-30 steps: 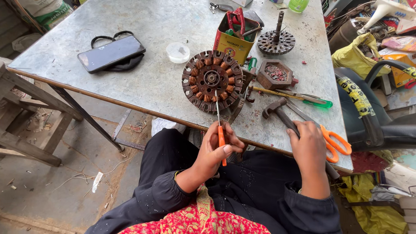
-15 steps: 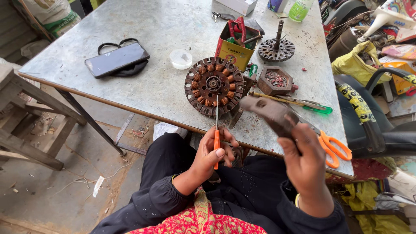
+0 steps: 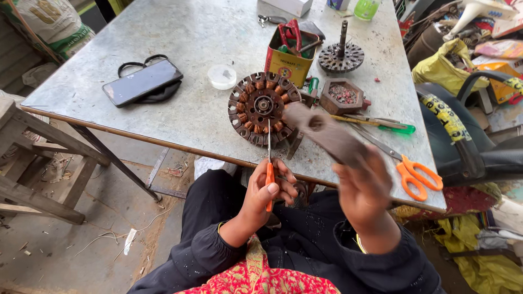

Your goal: The person uses orange-handled scissors as a punch and a hammer to tap and adjust components within a copper-wound stator. The person repeatedly positions the scissors in the stator slots and strikes the handle with the hammer to seat or align internal parts.

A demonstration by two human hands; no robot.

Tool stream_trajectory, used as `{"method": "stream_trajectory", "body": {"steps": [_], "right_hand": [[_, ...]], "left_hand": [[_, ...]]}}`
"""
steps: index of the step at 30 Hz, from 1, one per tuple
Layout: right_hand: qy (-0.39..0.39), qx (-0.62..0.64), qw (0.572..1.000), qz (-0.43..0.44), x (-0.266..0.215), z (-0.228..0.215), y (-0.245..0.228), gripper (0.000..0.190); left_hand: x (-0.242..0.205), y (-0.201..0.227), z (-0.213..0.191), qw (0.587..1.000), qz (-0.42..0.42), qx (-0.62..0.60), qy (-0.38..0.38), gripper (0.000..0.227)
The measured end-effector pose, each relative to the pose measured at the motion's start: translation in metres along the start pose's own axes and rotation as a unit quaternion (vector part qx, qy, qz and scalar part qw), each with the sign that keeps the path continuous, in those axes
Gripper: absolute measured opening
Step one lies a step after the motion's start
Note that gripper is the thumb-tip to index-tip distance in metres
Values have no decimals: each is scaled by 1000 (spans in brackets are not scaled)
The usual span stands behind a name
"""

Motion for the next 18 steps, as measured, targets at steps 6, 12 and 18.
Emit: {"method": "stream_trajectory", "body": {"steps": [6, 12, 18], "right_hand": [[-136, -59, 986, 70, 12, 9, 3, 50], [-13, -9, 1000, 9, 6, -1, -4, 43], [-118, -111, 986, 47, 12, 3, 6, 54]], "left_hand": [[1, -4, -3, 998, 2, -57, 0, 50], [-1, -5, -5, 999, 4, -50, 1, 49], [1, -1, 0, 998, 2, -56, 22, 48]]}}
Point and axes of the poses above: each hand's wrist, its own x-axis towards the middle knuckle, its own z-axis out of the palm, y = z × x, the point moved 1 cm from there along x, towards the middle knuckle, and after that the axes turned 12 degrees about x, right-handed, at the moved point
